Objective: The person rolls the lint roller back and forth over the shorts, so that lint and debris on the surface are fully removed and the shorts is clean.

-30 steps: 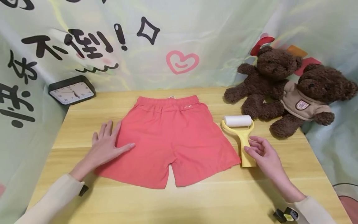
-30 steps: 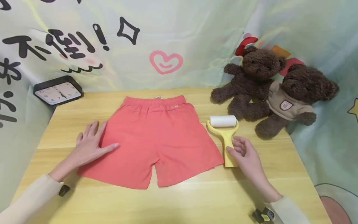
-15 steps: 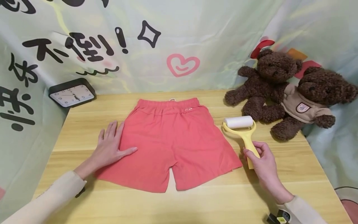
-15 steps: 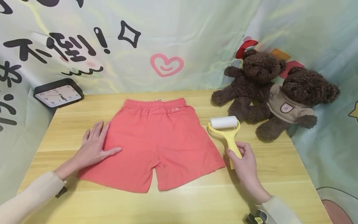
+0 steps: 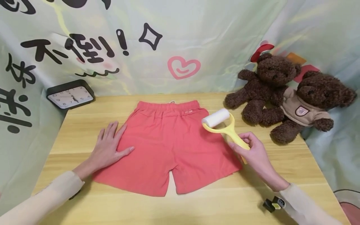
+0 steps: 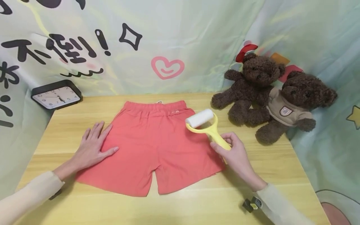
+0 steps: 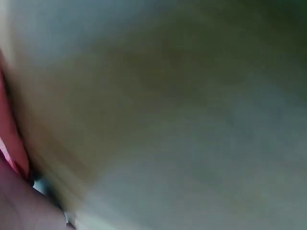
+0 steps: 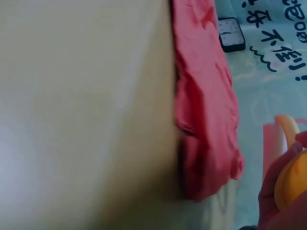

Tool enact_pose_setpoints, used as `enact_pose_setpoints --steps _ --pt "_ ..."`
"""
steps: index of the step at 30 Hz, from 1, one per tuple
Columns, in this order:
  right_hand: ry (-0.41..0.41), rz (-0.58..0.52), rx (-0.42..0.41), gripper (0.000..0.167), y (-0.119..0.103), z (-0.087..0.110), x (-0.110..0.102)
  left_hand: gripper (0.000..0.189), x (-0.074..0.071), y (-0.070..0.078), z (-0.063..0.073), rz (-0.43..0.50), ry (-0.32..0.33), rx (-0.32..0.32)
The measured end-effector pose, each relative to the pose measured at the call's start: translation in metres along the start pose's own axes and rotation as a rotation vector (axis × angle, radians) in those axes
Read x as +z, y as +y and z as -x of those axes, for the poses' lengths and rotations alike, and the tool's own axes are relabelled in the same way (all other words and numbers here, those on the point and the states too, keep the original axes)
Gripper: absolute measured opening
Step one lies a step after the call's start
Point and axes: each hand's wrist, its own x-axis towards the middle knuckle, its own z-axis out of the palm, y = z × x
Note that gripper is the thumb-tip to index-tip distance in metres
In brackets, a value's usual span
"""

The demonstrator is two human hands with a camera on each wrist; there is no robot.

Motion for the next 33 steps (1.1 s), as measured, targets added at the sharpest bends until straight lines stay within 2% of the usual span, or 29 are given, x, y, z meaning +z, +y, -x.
enact_pose_setpoints --steps 5,10,14,17,21,25,33 --pt "-0.080 -0.019 -0.056 0.036 -0.020 -0.026 0.011 0.106 -0.001 -0.006 0.002 0.019 -0.012 0.014" --pt "-0.078 0.023 -0.126 0.031 -0.041 -0.051 0.031 0.103 -0.002 -0.013 0.004 0.063 -0.004 0.029" --pt "-0.094 0.079 -0.172 0.029 -0.055 -0.070 0.053 0.102 0.000 -0.017 0.011 0.017 0.023 0.049" --pt "-0.148 0.120 -0.213 0.027 -0.064 -0.083 0.073 0.099 0.003 -0.018 0.018 -0.032 0.042 0.045" --pt "-0.228 0.215 -0.296 0.022 -0.073 -0.099 0.098 0.099 0.007 -0.016 0.023 -0.051 0.060 0.032" --pt "-0.279 0.270 -0.366 0.024 -0.080 -0.117 0.123 0.101 0.008 -0.013 0.022 -0.059 0.067 0.020" --pt "-0.379 0.281 -0.423 0.019 -0.097 -0.143 0.170 0.096 0.001 -0.011 0.011 -0.002 0.033 -0.043"
